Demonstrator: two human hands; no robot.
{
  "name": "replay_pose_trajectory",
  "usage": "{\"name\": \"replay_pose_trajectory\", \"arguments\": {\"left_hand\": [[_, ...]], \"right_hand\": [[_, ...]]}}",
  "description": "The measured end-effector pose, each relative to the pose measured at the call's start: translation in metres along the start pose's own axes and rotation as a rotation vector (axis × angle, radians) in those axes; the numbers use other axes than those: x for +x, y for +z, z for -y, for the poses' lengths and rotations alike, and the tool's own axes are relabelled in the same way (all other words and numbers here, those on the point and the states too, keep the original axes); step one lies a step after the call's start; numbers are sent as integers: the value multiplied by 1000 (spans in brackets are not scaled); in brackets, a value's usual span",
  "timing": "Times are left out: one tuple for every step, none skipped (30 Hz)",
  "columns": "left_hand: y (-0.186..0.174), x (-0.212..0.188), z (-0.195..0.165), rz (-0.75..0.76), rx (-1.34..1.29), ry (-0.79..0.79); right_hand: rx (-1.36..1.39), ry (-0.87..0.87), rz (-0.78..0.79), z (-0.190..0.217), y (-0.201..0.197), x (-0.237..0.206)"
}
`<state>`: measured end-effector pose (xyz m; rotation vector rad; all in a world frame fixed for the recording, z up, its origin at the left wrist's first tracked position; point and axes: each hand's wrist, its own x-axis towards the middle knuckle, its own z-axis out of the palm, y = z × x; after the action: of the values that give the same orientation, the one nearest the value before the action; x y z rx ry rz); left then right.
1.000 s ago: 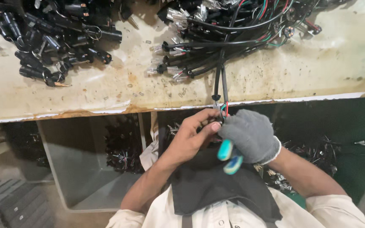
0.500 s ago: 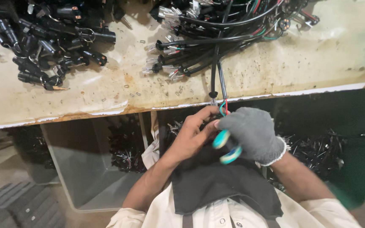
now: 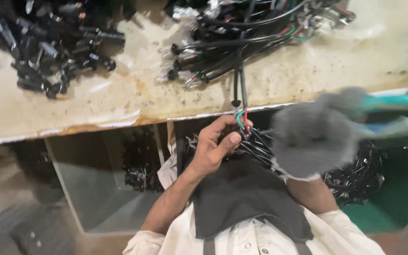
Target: The person picks up black cable assemblies from the workbench, holds a wire in one hand, and uses pliers to strip insulation from the wire ends, placing processed wires back on the bench and repeating with additional wires.
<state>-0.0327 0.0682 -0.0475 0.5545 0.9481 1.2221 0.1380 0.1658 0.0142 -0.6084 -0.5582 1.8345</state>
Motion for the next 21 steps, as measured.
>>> {"name": "replay_pose_trajectory", "arguments": {"left_hand": [[-2, 0, 1, 12, -21, 10], [-3, 0, 3, 24, -45, 20], [-3, 0, 4, 27, -28, 19], [-4, 1, 5, 21, -12, 28], [-3, 2, 7, 10, 7, 43], [-4, 3, 8, -24, 31, 53], [-3, 4, 9, -67, 51, 53], [-5, 6, 9, -86, 83, 72], [-6, 7, 8, -66, 46, 61], [-8, 7, 5, -56, 0, 41], [-9, 7, -1, -45, -43, 23], [-9, 8, -8, -19, -121, 30], [-10, 7, -19, 0, -206, 39], [-5, 5, -30, 7, -297, 53], [1, 4, -42, 12, -273, 75], [8, 3, -57, 31, -236, 85], [19, 1, -69, 53, -202, 81], [34, 1, -77, 206, 48, 89], [55, 2, -78, 363, 295, 101], [69, 5, -78, 511, 539, 127], [75, 7, -79, 640, 786, 160]], "right_hand": [[35, 13, -3, -7, 1, 2], [43, 24, -6, -13, 2, 5], [61, 40, -24, -18, 3, 8], [62, 55, -25, -23, 4, 12], [73, 67, -24, -27, 7, 16], [87, 85, -29, -29, 8, 21], [115, 121, -35, -29, 10, 24], [145, 128, -26, -28, 10, 27], [173, 127, -12, -25, 10, 30], [197, 139, -7, -23, 8, 32], [168, 134, -23, -19, 6, 33], [140, 120, -36, -18, 3, 34], [107, 115, -46, -16, -1, 37], [42, 120, -59, -17, -5, 42], [-17, 116, -66, -25, -8, 52], [-64, 94, -82, -32, -9, 64], [-180, 96, -76, -39, -9, 74], [-300, 100, -78, -46, -7, 85], [-424, 104, -81, -52, -3, 98], [-554, 110, -72, -53, 2, 108], [-652, 148, -50, -50, 7, 112]]}}
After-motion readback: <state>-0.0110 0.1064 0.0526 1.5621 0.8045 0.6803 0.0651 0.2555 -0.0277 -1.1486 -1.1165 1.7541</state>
